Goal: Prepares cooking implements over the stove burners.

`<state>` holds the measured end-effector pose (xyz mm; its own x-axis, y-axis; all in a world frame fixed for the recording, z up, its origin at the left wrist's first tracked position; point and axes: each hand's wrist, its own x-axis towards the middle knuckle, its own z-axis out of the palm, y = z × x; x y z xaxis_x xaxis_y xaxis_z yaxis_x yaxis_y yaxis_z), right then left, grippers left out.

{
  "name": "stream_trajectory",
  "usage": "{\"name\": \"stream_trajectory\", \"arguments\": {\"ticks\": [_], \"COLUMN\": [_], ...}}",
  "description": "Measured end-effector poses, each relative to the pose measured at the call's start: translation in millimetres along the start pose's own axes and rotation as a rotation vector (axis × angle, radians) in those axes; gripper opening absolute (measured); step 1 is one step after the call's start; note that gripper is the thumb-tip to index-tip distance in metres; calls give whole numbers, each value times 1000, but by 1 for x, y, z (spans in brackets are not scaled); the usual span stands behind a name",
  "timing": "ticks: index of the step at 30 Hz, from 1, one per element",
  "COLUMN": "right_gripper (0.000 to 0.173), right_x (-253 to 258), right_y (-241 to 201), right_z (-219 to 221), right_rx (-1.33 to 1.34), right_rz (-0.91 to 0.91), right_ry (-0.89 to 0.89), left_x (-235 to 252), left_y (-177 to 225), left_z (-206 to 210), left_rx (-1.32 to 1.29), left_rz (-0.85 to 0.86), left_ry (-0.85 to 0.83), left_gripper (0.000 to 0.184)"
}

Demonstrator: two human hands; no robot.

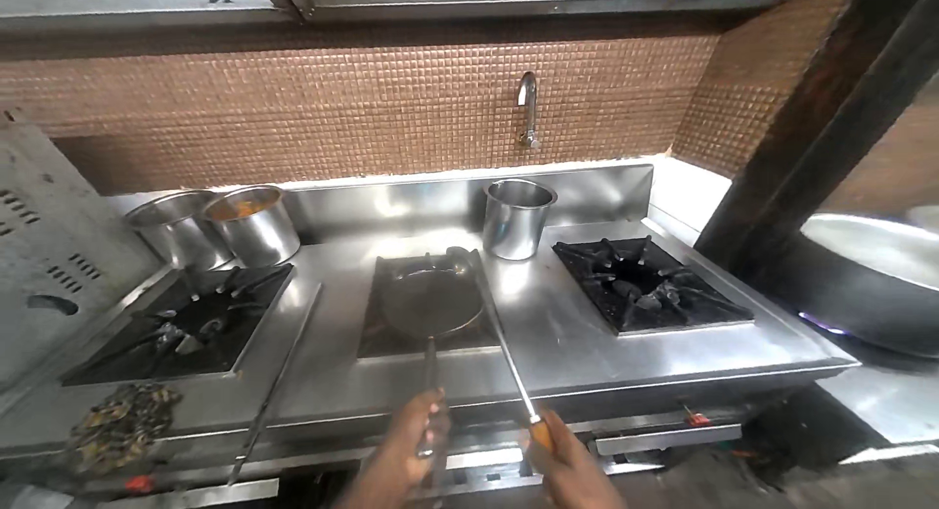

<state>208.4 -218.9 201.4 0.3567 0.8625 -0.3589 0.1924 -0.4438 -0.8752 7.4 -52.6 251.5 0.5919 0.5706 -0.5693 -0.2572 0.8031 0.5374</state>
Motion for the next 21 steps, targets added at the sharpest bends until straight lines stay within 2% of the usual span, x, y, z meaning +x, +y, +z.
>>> {"name": "stream_trajectory", "arguments": {"ticks": [3, 6, 10, 15, 21], "right_gripper": [59, 58, 58, 58, 58], "right_x": [-4, -7, -7, -8, -10], "right_y": [5, 6, 11, 17, 17], "right_z": [-5, -10, -15, -16, -8], "right_rx": [-26, -58, -58, -41, -51], "right_rz": [-21, -39, -66, -78, -40], "right_ry": [2, 18, 29, 27, 11], "left_x": [-21, -30, -33, -21, 25], "left_y": [28, 51, 59, 31, -17], "left_z": [16, 27, 30, 5, -28], "left_rx": [-43, -63, 19, 132, 151], "left_rz": [-32, -71, -54, -5, 61], "left_ry": [-44, -20, 29, 58, 60], "left_gripper": [16, 14, 12, 12, 16]}}
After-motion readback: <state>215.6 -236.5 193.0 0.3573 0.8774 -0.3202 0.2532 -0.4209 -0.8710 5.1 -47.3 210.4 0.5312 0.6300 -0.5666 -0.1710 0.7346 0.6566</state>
